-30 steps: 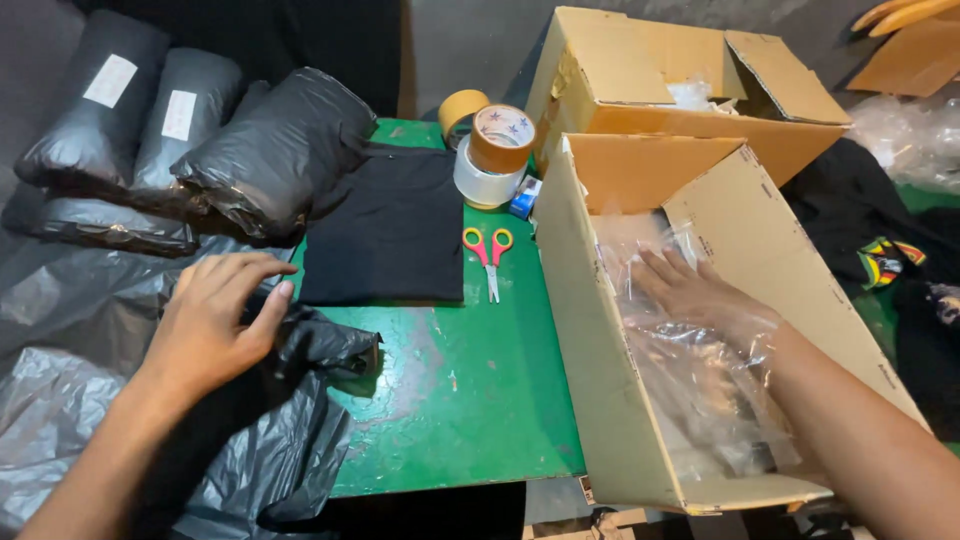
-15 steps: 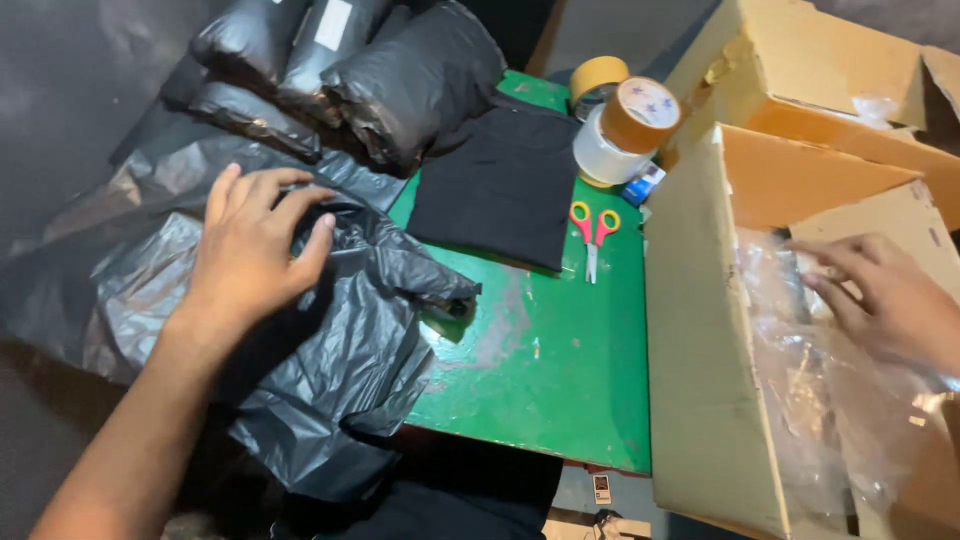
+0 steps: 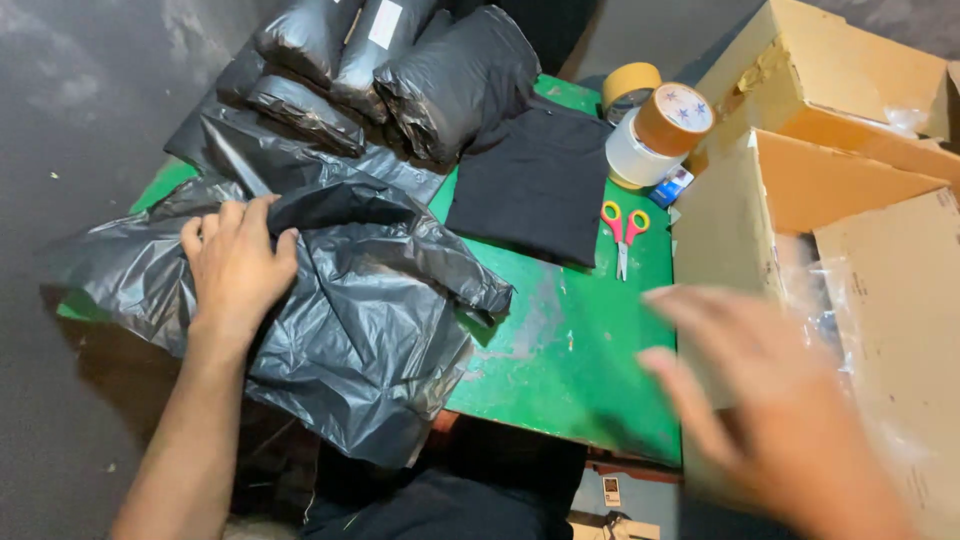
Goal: Packing clothing items into shipping bags and boxes at a workstation
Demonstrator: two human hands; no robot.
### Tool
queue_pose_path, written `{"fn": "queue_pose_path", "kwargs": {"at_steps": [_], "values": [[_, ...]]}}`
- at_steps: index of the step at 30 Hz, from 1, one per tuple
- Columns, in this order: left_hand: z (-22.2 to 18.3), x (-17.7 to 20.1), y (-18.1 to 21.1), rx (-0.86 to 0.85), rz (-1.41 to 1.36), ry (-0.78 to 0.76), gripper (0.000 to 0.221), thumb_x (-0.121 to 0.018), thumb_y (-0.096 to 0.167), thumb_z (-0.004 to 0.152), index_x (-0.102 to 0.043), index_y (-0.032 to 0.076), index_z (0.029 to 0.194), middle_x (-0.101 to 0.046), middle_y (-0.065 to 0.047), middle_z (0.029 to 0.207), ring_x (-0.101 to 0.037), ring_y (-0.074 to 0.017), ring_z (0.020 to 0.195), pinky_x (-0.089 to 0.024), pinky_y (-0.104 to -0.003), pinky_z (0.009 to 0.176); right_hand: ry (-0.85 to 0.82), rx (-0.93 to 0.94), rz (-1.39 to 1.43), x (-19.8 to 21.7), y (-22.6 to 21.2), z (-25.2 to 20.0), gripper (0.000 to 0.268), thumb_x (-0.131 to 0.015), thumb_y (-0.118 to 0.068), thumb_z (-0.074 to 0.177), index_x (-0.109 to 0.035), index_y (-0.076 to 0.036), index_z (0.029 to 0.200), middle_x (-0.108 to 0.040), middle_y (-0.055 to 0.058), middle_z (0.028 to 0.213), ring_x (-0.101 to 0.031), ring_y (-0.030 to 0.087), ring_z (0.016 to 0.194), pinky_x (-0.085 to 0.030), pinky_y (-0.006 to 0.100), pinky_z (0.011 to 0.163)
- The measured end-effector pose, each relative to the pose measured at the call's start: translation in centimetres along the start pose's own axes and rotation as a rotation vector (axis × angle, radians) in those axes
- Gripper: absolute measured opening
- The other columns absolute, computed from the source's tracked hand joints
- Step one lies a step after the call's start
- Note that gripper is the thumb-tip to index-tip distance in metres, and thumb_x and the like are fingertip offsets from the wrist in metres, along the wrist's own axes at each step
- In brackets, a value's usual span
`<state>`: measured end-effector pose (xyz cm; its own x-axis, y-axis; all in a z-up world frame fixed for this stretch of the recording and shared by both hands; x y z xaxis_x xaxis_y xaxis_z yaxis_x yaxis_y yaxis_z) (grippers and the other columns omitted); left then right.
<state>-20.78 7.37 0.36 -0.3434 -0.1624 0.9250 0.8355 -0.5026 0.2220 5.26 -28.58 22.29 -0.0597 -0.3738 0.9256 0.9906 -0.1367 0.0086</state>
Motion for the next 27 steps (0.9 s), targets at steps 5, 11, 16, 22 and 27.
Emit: {"fn": "queue_pose_path", "kwargs": {"at_steps": [5, 11, 16, 22, 27], "values": [[-1.9, 2.5, 2.3, -0.171, -0.246, 0.249, 0.037, -0.063, 0.026, 0.097, -0.07, 0.011, 0.131, -0.063, -0.016, 0.107, -0.059, -0.0389, 0.106, -0.028, -0.052, 0.115, -0.282, -0.015, 0.241, -16.8, -7.4, 0.5, 0.113, -0.07, -0.073, 0.084, -0.017, -0.014, 0.165, -0.006, 0.026, 0.17, -0.011, 0.05, 0.155, -0.024, 0.061, 0.115], [-2.3, 4.3, 3.6, -0.234, -0.415, 0.299, 0.043, -0.075, 0.037, 0.095, -0.07, 0.022, 0.134, -0.061, -0.007, 0.11, -0.062, -0.0304, 0.115, -0.034, -0.049, 0.121, -0.077, -0.243, 0.232, -22.2, -6.6, 3.2, 0.086, -0.075, -0.053, 0.087, -0.046, -0.005, 0.152, -0.061, 0.017, 0.118, -0.056, 0.039, 0.113, -0.04, 0.054, 0.095], [-0.4, 1.9, -0.2, 0.043, -0.257, 0.012, 0.075, -0.051, 0.057, 0.101, -0.043, 0.004, 0.154, -0.041, -0.032, 0.146, -0.039, -0.0527, 0.136, -0.018, -0.067, 0.113, -0.079, -0.172, 0.373, -21.4, -4.0, 0.6, 0.047, -0.068, -0.018, 0.085, -0.064, -0.017, 0.132, -0.065, 0.005, 0.1, -0.058, 0.03, 0.096, -0.043, 0.044, 0.084], [-0.4, -0.2, -2.1, 0.021, -0.072, 0.051, 0.058, -0.058, 0.052, 0.096, -0.058, 0.008, 0.134, -0.06, -0.022, 0.125, -0.052, -0.0479, 0.119, -0.022, -0.063, 0.109, 0.108, -0.425, 0.728, -16.0, 0.1, -2.0, 0.034, -0.054, -0.005, 0.092, -0.072, -0.012, 0.121, -0.065, 0.005, 0.098, -0.063, 0.02, 0.09, -0.045, 0.031, 0.085], [-0.2, 3.0, 1.2, 0.051, -0.412, 0.015, 0.021, -0.061, 0.024, 0.101, -0.063, 0.007, 0.113, -0.061, -0.022, 0.113, -0.061, -0.0451, 0.107, -0.045, -0.054, 0.09, 0.063, -0.55, 0.823, -14.5, -0.6, -2.8, 0.048, -0.055, -0.024, 0.099, -0.055, -0.012, 0.145, -0.062, 0.008, 0.135, -0.057, 0.019, 0.126, -0.036, 0.031, 0.111]]}}
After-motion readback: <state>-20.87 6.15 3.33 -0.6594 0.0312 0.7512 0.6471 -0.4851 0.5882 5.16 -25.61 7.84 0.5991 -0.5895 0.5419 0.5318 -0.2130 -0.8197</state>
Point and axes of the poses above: each hand's wrist, its own z-axis towards the middle knuckle, its own x-axis out of the back of the hand, y = z × x, the point moved 4 cm from there along z, towards the middle knuckle
